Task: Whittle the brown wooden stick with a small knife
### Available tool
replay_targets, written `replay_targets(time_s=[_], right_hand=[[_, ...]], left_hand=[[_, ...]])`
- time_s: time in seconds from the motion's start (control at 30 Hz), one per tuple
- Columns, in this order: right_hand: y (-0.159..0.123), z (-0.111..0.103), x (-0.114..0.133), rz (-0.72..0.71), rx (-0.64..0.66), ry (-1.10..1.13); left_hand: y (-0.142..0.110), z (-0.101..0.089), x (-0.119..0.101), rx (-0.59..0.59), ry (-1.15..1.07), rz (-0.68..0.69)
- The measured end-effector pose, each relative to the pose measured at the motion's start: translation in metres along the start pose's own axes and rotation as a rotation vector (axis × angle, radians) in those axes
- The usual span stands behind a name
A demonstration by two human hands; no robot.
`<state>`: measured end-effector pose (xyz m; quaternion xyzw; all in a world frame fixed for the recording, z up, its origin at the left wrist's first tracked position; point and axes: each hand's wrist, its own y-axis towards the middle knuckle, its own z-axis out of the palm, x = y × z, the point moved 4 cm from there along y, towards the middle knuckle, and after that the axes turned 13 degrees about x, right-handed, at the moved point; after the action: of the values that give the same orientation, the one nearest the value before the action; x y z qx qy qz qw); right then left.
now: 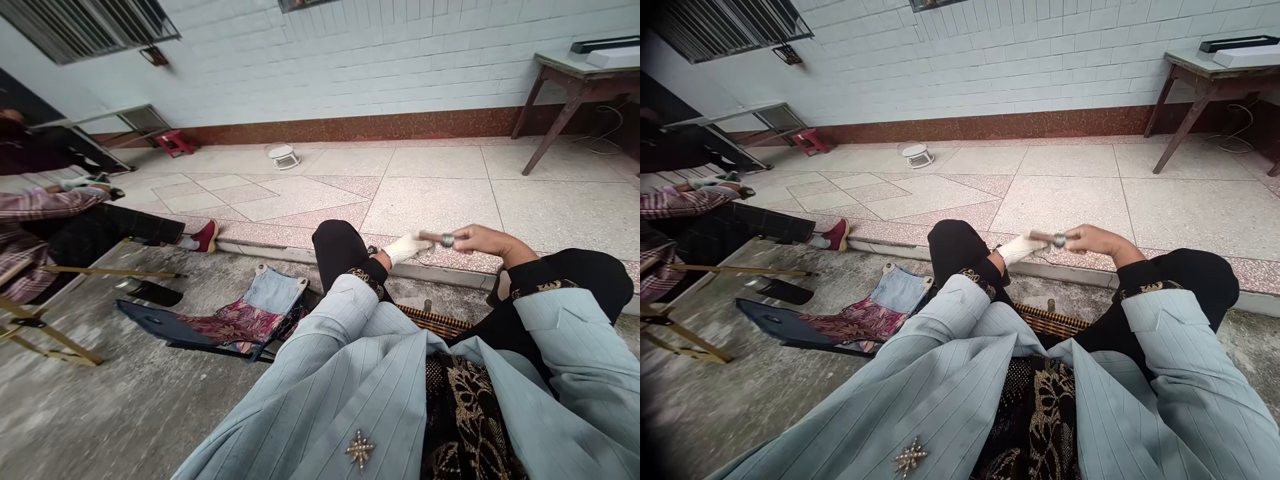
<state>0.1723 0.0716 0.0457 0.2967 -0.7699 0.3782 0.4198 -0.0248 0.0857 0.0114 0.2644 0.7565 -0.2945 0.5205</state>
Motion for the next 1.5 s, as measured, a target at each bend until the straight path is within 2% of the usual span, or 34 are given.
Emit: replay_targets(time_s=[0.07,0.1,0.2,0.33,0.53,0.6,0.73,0.83,1.03,1.37,1.43,1.5], right_hand=[[-0.008,-0.013,0.004,-0.051,-0.236,0.113],[-0.009,-0.016,0.005,-0.065,-0.283,0.151],[-0.007,-0.015,0.004,-0.081,-0.296,0.221],[-0.004,-0.015,0.000,-0.091,-0.358,0.302],[-0.003,-0.029,-0.012,-0.058,-0.545,0.374],[-0.004,-0.034,-0.017,0.012,-0.617,0.297],[-0.005,-0.041,-0.022,0.361,-0.686,-0.109],[-0.003,-0.039,-0.021,0.529,-0.662,-0.370],[0.003,-0.030,-0.018,0.643,-0.525,-0.580],[0.013,-0.017,-0.020,0.660,-0.327,-0.675],[0.016,-0.012,-0.021,0.627,-0.244,-0.652],[0.016,-0.004,-0.023,0.555,-0.094,-0.562]], left_hand=[[0.002,0.001,0.001,0.058,-0.018,0.036],[0.004,0.001,0.002,0.089,-0.020,0.049],[0.005,0.003,0.003,0.125,-0.015,0.045],[0.003,0.005,-0.001,0.106,-0.042,-0.018],[0.001,0.010,-0.004,0.095,-0.041,-0.101],[0.001,0.012,-0.003,0.114,-0.030,-0.109],[-0.001,0.015,-0.005,0.118,0.011,-0.100],[-0.003,0.015,-0.007,0.117,0.052,-0.097],[-0.005,0.014,-0.014,0.117,0.147,-0.063],[-0.005,0.022,-0.019,0.146,0.193,-0.029],[-0.005,0.023,-0.019,0.148,0.197,-0.033],[-0.005,0.020,-0.019,0.137,0.199,-0.033]])
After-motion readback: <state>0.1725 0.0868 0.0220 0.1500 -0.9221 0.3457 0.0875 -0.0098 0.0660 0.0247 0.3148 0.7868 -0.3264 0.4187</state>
